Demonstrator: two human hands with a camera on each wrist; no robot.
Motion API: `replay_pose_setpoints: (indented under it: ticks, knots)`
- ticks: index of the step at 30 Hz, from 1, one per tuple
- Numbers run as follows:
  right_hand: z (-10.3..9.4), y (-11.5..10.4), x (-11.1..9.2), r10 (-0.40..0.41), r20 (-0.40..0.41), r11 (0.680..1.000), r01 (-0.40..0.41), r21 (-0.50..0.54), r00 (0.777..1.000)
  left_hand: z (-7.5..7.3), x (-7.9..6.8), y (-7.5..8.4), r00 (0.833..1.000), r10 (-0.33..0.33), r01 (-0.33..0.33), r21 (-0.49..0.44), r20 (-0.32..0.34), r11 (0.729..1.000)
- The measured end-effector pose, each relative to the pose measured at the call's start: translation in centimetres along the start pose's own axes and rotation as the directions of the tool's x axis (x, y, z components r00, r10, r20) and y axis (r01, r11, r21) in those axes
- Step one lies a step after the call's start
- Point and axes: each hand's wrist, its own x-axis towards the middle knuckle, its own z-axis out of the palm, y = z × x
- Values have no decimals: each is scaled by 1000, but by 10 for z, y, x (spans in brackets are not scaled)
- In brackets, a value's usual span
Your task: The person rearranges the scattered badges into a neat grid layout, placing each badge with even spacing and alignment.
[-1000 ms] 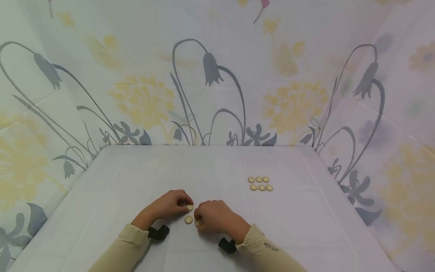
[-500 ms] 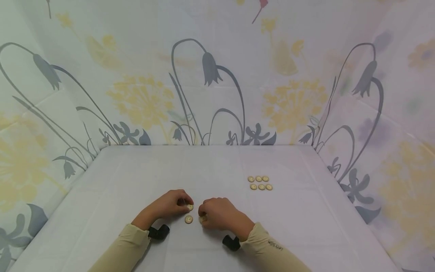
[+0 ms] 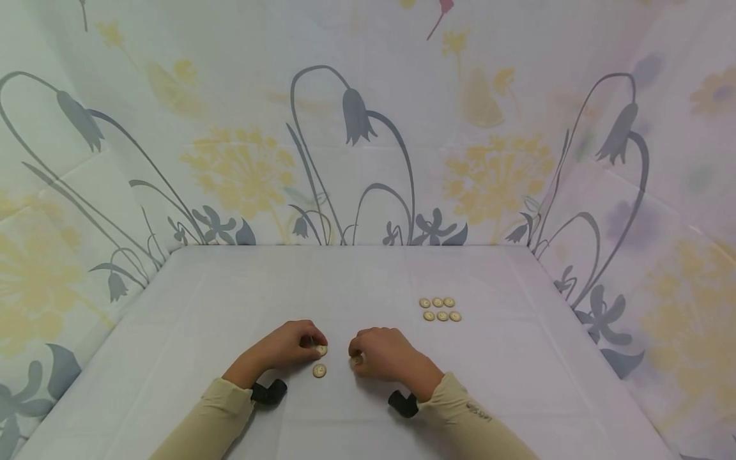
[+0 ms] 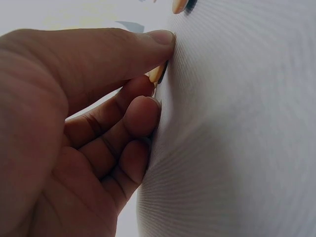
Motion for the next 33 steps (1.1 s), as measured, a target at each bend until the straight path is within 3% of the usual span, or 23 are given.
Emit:
replay_pose_setpoints:
  ticks: [33]
  knots:
    - [-9, 43, -33, 159, -65, 987, -161, -28, 985, 0, -1, 1, 1000, -19, 19, -23, 2, 1000]
